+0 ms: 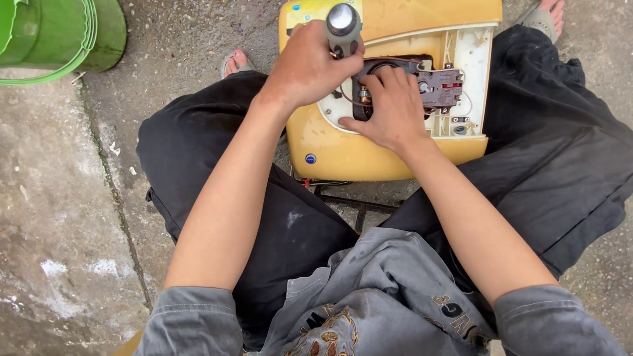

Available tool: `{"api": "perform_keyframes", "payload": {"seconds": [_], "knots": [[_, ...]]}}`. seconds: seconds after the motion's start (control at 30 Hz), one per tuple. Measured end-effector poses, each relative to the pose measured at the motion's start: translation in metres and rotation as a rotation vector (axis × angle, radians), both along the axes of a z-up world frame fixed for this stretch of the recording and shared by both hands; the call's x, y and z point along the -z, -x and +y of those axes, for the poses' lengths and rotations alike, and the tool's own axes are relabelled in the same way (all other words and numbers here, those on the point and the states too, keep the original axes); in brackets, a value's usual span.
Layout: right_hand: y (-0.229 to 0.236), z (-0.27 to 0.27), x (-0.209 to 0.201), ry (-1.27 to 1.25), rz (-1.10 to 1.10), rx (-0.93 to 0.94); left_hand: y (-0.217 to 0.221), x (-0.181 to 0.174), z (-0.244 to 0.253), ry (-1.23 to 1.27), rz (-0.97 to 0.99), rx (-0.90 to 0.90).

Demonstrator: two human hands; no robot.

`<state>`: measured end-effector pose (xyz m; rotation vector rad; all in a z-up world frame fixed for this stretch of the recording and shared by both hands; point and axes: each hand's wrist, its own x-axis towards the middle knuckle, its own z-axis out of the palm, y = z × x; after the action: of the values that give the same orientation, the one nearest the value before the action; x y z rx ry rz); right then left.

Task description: Reinstalling a control board and connecting wires inside a yellow appliance housing using a screwdriver.

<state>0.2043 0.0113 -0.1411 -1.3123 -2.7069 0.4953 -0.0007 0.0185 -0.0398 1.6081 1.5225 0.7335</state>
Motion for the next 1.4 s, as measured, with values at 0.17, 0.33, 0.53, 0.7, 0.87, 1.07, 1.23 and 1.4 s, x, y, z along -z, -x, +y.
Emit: {"api": "perform_keyframes", "payload": {"seconds": [0.17,0.33,0.53,0.7,0.87,1.07,1.23,1.4], "knots": [[0.0,0.001,-0.003,-0.008,0.03,0.001,-0.002,0.008,-0.001,0.027,-0.075,0.004],[-0.023,0.023,-0.054,0.084,0.228,-0.083,-0.02,-0.001,0.004,0.076,-0.179,-0.016],[-0.067,0.034,-0.097,0.25,0.292,-0.059,-0.057,0.006,0.008,0.06,-0.241,0.141],[-0.069,0.031,-0.102,0.532,0.755,-0.066,-0.074,0.024,0.017,0.024,-0.193,0.247],[-0.056,0.027,-0.108,0.527,0.986,-0.098,-0.086,0.028,0.022,0.095,-0.039,0.321],[-0.058,-0.003,-0.108,0.407,0.942,0.076,-0.11,0.049,0.006,-0.011,0.126,0.465],[-0.087,-0.038,-0.072,0.239,0.995,0.193,-0.155,0.068,-0.041,-0.133,0.215,0.248],[-0.083,-0.045,-0.053,0.238,1.267,0.424,-0.163,0.053,-0.056,-0.213,0.232,0.096]]}}
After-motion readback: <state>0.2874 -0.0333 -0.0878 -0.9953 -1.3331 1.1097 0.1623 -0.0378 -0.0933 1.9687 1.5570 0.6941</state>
